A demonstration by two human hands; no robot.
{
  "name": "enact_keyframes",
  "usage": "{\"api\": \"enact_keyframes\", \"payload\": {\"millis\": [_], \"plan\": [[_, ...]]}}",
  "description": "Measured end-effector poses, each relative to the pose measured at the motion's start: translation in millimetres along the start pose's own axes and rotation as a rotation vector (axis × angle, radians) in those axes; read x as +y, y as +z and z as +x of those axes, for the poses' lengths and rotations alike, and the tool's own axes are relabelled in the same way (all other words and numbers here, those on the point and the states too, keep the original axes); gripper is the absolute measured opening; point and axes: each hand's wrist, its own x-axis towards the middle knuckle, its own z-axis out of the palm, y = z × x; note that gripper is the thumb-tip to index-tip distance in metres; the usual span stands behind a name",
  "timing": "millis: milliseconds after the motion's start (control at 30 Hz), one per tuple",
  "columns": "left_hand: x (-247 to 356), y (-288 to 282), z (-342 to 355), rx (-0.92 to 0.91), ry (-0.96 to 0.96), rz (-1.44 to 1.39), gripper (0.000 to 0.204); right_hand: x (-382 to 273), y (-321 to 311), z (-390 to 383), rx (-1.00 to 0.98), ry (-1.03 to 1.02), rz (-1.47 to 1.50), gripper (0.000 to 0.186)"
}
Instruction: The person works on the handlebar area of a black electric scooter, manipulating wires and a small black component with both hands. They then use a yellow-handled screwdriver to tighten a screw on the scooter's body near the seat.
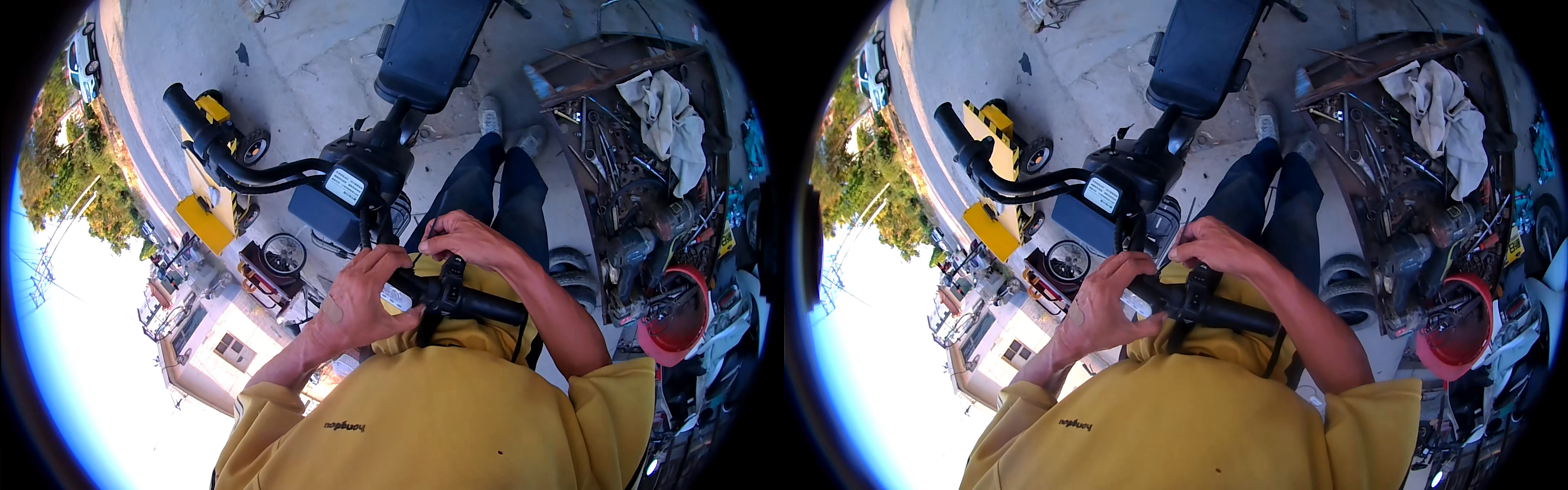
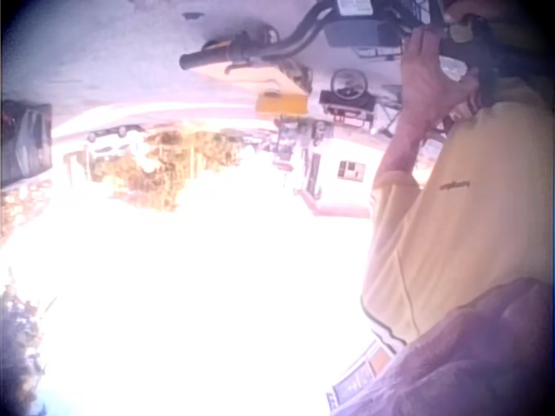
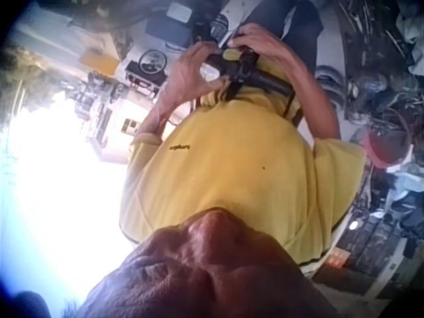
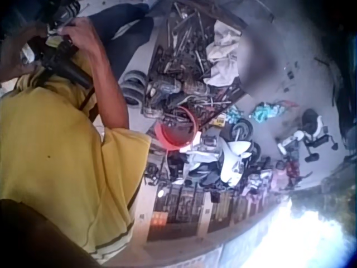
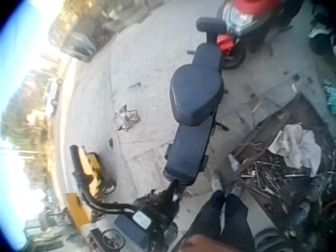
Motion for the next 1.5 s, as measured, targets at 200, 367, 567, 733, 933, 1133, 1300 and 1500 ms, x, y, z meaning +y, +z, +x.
{"api": "enact_keyframes", "payload": {"millis": [200, 367, 567, 733, 933, 1133, 1300, 1500], "plan": [[4.7, -7.4, 12.4, -0.064, 0.022, -0.036, 0.052, 12.8, -4.8, 2.3, -0.047, -0.027, 0.074, 0.022], [9.7, -7.5, 17.5, -0.105, 0.014, -0.02, 0.054, 17.3, -9.6, -4.0, -0.072, -0.03, 0.087, 0.021], [14.1, -12.4, 9.3, -0.08, 0.058, -0.053, 0.061, 18.4, -10.9, -9.1, -0.053, 0.003, 0.098, 0.022], [0.3, -18.5, -4.0, -0.145, 0.069, -0.011, 0.058, 2.8, 1.5, -16.4, -0.02, 0.105, 0.189, 0.024], [-12.1, -24.1, -21.0, -0.211, 0.088, 0.002, 0.05, 28.4, 29.8, -12.4, 0.004, 0.035, 0.13, 0.018], [-7.9, -27.1, -39.3, -0.21, 0.121, -0.025, 0.048, 40.8, 49.5, -20.3, 0.024, 0.002, 0.146, 0.026], [16.3, -13.5, -35.9, -0.211, 0.08, -0.02, 0.044, 40.9, 44.8, -39.6, 0.045, -0.044, 0.132, 0.024], [69.8, -6.4, -40.8, -0.239, 0.017, 0.004, 0.045, 43.0, 36.6, -75.3, -0.034, -0.021, 0.118, 0.02]]}}
